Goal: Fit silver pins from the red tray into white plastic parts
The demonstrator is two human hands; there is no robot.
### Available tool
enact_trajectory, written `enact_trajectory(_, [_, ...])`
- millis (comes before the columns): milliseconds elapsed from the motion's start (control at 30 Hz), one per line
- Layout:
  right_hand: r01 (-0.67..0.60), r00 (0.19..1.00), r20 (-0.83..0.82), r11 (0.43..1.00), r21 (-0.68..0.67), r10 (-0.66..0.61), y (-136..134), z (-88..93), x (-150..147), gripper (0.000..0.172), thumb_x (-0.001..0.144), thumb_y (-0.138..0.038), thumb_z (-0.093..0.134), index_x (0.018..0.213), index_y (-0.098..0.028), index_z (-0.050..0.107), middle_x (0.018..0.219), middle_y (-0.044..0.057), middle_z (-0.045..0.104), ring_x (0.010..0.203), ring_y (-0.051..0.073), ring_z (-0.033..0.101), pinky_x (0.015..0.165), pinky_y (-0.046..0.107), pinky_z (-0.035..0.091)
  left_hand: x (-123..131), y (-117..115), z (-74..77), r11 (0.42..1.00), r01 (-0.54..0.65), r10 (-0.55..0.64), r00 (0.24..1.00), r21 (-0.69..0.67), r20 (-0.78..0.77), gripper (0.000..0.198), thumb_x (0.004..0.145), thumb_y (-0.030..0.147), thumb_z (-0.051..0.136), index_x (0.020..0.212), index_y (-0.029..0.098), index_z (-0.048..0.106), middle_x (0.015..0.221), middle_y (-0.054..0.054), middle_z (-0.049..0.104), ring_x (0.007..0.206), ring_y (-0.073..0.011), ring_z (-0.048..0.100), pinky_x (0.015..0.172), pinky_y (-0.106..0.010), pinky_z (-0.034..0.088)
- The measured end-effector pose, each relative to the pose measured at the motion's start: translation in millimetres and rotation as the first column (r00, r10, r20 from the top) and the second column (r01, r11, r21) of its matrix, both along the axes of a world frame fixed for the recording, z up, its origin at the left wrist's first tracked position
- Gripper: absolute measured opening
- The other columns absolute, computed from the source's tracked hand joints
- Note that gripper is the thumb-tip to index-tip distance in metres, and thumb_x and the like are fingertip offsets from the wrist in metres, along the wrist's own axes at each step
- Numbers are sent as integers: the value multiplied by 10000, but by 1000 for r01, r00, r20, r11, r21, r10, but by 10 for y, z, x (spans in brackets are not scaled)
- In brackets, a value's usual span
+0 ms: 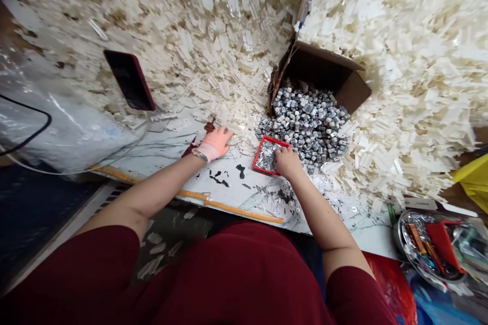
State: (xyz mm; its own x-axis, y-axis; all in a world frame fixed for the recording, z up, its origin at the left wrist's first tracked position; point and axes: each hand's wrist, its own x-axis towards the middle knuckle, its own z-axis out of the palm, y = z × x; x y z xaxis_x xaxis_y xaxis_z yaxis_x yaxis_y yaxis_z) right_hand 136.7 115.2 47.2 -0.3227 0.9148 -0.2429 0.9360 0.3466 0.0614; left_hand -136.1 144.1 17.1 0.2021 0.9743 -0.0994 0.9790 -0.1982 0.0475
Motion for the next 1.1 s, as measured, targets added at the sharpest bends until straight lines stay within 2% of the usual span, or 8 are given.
enact_trajectory(267, [3, 976, -218, 993, 114, 22, 72, -293, 90, 153, 867, -224, 562, 965, -200, 677, 1008, 114, 647, 923, 233, 594, 719, 310, 464, -153, -471, -142, 996, -91, 93, 986, -21, 142, 425, 766, 362, 572, 1109, 116, 620, 1081, -201, 632, 1017, -347, 594, 854, -397, 448])
enact_trajectory(400, [66, 929, -369, 978, 200, 13, 86, -339, 172, 101, 850, -275, 619, 854, -217, 701, 975, 75, 638, 900, 212, 582, 706, 302, 457, -202, -543, -149, 948, -309, 311, 844, -76, 437, 393, 778, 363, 570, 1119, 174, 610, 876, -116, 685, 867, -275, 642, 759, -328, 466])
enact_trajectory(467, [97, 899, -438, 974, 207, 3, 100, -340, 203, 105, 837, -289, 641, 830, -208, 707, 949, 73, 636, 908, 215, 575, 737, 313, 459, -204, -597, -148, 910, -371, 402, 679, -185, 615, 375, 755, 353, 602, 1088, 181, 607, 797, -80, 675, 777, -236, 640, 694, -303, 472])
enact_trajectory(567, [120, 859, -512, 978, 172, -16, 130, -340, 224, 132, 834, -299, 646, 800, -188, 709, 878, 73, 643, 874, 212, 578, 777, 326, 458, -166, -712, -157, 823, -345, 546, 259, -452, 797, 350, 717, 351, 651, 1012, 174, 583, 728, -40, 643, 629, -183, 620, 572, -277, 466])
enact_trajectory(667, [109, 827, -563, 984, 141, -10, 160, -351, 208, 144, 849, -279, 617, 800, -179, 710, 858, 75, 656, 853, 202, 586, 809, 332, 458, -62, -842, -167, 745, -202, 617, -156, -636, 772, 321, 676, 342, 707, 901, 181, 545, 684, -5, 593, 561, -153, 601, 510, -262, 453])
enact_trajectory(733, [114, 806, -591, 985, 131, -15, 166, -365, 184, 133, 849, -240, 598, 816, -176, 711, 871, 79, 666, 867, 202, 593, 832, 339, 457, 59, -924, -151, 727, -119, 628, -281, -676, 725, 313, 655, 337, 724, 837, 185, 520, 661, 17, 562, 544, -135, 589, 506, -258, 463])
enact_trajectory(867, [197, 713, -694, 979, 58, -102, 104, -382, 121, 78, 800, -197, 613, 810, -186, 690, 860, 51, 677, 831, 187, 604, 807, 331, 466, 450, -1056, -52, 762, 17, 608, -361, -647, 707, 315, 615, 302, 745, 741, 175, 486, 653, 37, 551, 574, -105, 573, 565, -247, 506])
enact_trajectory(1100, [239, 218, -938, 947, -216, -269, -252, -232, 57, 233, 696, -404, 711, 739, -201, 605, 705, -2, 638, 646, 146, 564, 632, 284, 481, 1117, -1107, 44, 810, 137, 583, -291, -570, 758, 330, 652, 302, 708, 912, 156, 567, 719, 7, 625, 602, -124, 595, 549, -231, 472])
